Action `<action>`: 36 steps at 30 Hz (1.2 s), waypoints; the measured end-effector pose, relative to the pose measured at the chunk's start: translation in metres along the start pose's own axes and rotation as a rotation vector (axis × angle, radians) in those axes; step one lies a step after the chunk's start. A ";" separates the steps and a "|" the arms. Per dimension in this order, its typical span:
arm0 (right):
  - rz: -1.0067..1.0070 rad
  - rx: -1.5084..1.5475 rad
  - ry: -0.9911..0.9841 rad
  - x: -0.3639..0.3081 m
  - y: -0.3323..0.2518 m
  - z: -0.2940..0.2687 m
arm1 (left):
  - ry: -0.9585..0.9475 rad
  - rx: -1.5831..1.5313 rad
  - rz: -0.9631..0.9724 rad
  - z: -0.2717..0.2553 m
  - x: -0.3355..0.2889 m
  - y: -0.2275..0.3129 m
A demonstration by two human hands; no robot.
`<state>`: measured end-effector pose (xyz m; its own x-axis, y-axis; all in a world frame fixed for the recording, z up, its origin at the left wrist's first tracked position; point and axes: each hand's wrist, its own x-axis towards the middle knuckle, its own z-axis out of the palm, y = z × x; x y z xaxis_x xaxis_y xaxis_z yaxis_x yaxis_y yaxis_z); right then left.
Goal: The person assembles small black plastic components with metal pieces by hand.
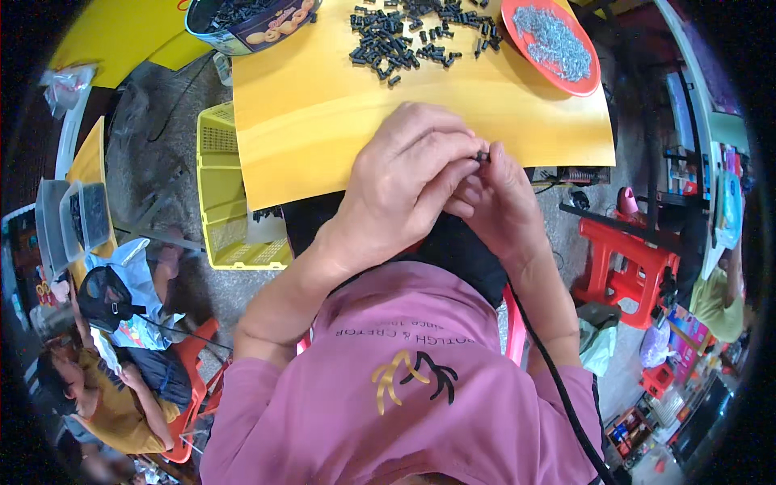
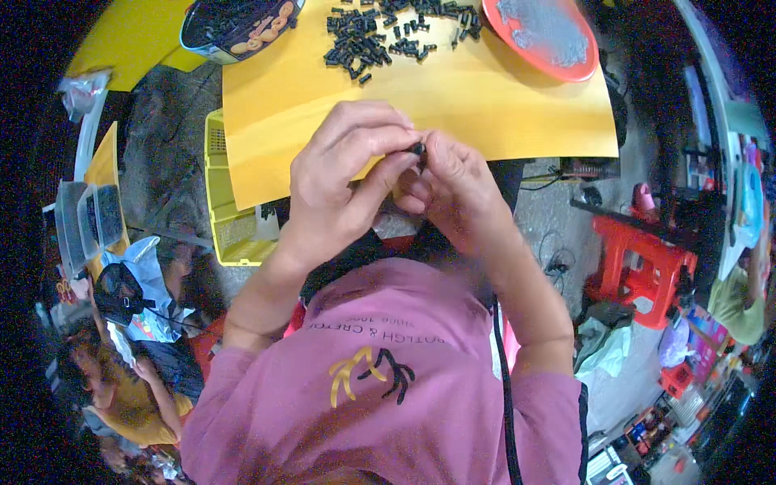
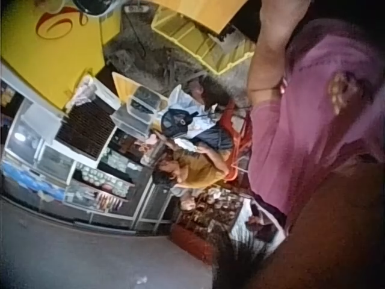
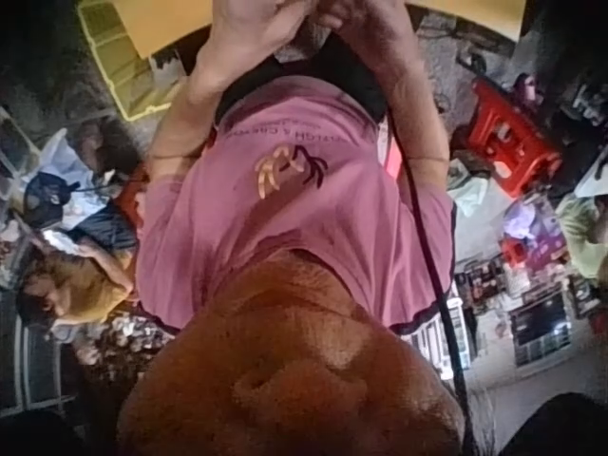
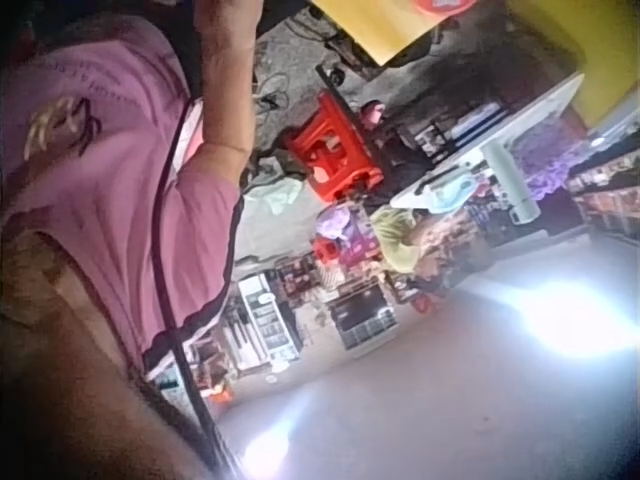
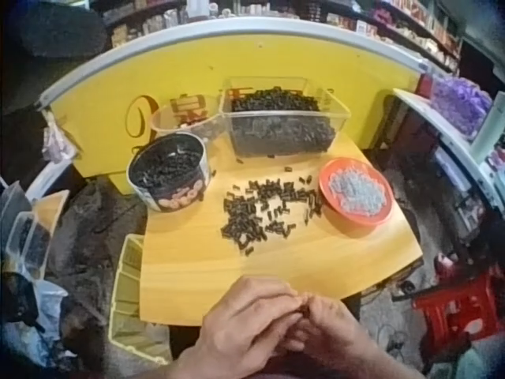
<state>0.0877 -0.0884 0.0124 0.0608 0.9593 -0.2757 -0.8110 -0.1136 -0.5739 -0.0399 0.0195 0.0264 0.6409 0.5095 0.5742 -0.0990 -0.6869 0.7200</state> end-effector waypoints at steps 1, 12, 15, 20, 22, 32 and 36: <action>-0.019 0.052 -0.129 0.002 0.001 -0.005 | 0.027 -0.019 0.037 0.001 0.001 0.000; 0.012 -0.097 -0.010 0.011 -0.002 0.015 | 0.062 -0.046 -0.082 -0.019 -0.004 0.000; -0.079 -0.607 0.050 0.026 -0.016 0.006 | 0.150 0.046 -0.214 -0.054 -0.021 -0.008; -0.355 -1.116 0.308 0.063 -0.049 -0.040 | 0.522 0.117 -0.613 -0.119 -0.077 -0.042; -0.466 -1.167 0.342 0.075 -0.062 -0.051 | 0.455 0.307 -0.629 -0.150 -0.115 -0.066; -0.677 -1.652 0.275 0.138 -0.086 -0.037 | 0.427 0.626 -0.834 -0.169 -0.201 -0.111; -0.647 -1.702 0.172 0.156 -0.073 -0.016 | 0.573 0.542 -0.748 -0.154 -0.172 -0.096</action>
<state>0.1659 0.0658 -0.0009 0.2299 0.9326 0.2782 0.7600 0.0066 -0.6499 -0.2576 0.0774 -0.0817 -0.0655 0.9635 0.2597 0.6079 -0.1679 0.7761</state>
